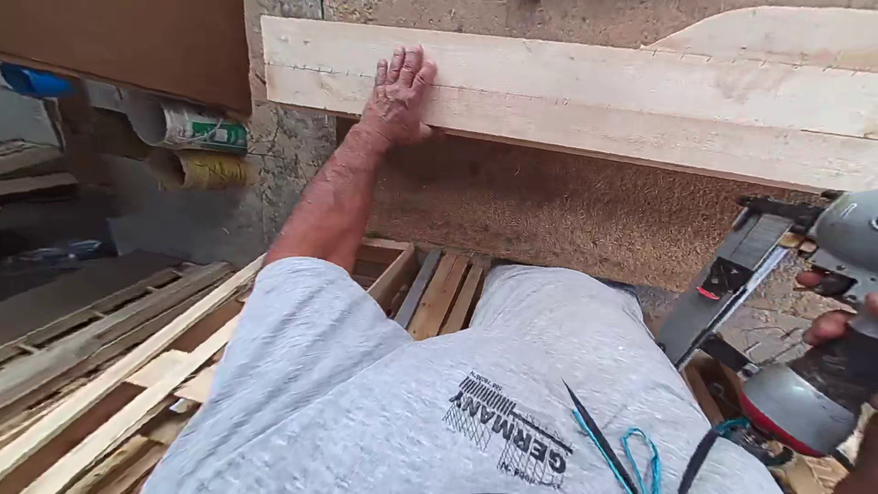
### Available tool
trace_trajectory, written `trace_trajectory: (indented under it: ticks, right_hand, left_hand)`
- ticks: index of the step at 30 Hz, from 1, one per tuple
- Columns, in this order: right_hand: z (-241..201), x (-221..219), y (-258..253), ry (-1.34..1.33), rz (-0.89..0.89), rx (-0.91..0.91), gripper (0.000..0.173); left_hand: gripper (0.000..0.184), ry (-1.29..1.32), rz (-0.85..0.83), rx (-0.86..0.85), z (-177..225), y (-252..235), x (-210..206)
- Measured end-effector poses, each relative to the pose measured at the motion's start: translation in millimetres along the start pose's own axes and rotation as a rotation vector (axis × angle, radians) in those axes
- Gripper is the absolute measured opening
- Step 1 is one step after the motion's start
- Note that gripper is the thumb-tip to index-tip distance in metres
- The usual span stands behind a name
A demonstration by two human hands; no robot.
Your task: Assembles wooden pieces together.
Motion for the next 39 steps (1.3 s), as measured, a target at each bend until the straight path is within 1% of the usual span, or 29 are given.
trace_trajectory:
  ticks: [2, 5, 7, 10, 14, 17, 19, 21, 25, 30, 33, 34, 35, 36, 37, 38, 39]
  right_hand:
    - [4, -15, 4, 0.011, 0.057, -0.014, 0.032]
    - [1, -41, 8, -0.003, 0.108, -0.025, 0.030]
    - [-5, -56, 13, -0.003, 0.151, -0.024, 0.030]
    - [-8, -71, 15, -0.016, 0.204, -0.014, 0.029]
    - [-10, -83, 16, -0.002, 0.287, -0.047, 0.026]
    - [-11, -87, 18, 0.003, 0.312, -0.064, 0.023]
    - [-12, -88, 18, -0.008, 0.318, -0.058, 0.023]
    - [-12, -90, 17, -0.031, 0.323, -0.059, 0.023]
    - [-10, -89, 16, -0.066, 0.325, -0.058, 0.022]
    - [-11, -78, 20, -0.071, 0.291, -0.040, 0.019]
    - [-19, -71, 21, -0.084, 0.288, -0.036, 0.019]
    - [-23, -68, 21, -0.084, 0.296, -0.029, 0.020]
    - [-27, -66, 21, -0.082, 0.307, -0.019, 0.020]
    - [-31, -63, 21, -0.078, 0.317, -0.006, 0.020]
    - [-35, -60, 21, -0.070, 0.319, 0.010, 0.020]
    - [-38, -57, 20, -0.056, 0.324, 0.023, 0.020]
    - [-42, -55, 19, -0.038, 0.338, 0.032, 0.020]
  left_hand:
    - [0.114, -0.021, -0.065, -0.124, -5, -12, 9]
    - [0.112, -0.081, -0.101, -0.314, 5, -30, 17]
    - [0.113, -0.048, -0.100, -0.361, 10, -38, 14]
    - [0.119, -0.012, -0.076, -0.383, 6, -44, 11]
    - [0.134, -0.013, -0.127, -0.377, 12, -53, 17]
    - [0.130, -0.020, -0.130, -0.393, 18, -58, 19]
    - [0.127, -0.028, -0.100, -0.410, 19, -61, 20]
    - [0.127, 0.007, -0.059, -0.420, 20, -60, 19]
    - [0.129, 0.026, -0.033, -0.418, 21, -59, 17]
    - [0.132, 0.061, -0.018, -0.423, 1, -66, -7]
    - [0.138, 0.052, -0.014, -0.408, -16, -73, -24]
    - [0.137, 0.045, 0.003, -0.420, -15, -74, -27]
    - [0.132, 0.014, -0.005, -0.436, 3, -70, -11]
    - [0.120, -0.069, -0.098, -0.411, 45, -61, 29]
    - [0.102, -0.252, -0.337, -0.281, 113, -52, 85]
    - [0.084, -0.532, -0.697, -0.080, 185, -55, 135]
    - [0.072, -0.706, -0.803, -0.061, 216, -54, 157]
Point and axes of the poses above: each hand's wrist, its own y-axis away from the middle knuckle, its own x-axis out of the back of the hand, z = x × y, the point moved 2 cm from there along -y, towards the middle knuckle, and after that the axes turned 4 degrees about -x, right-handed, at the moved point
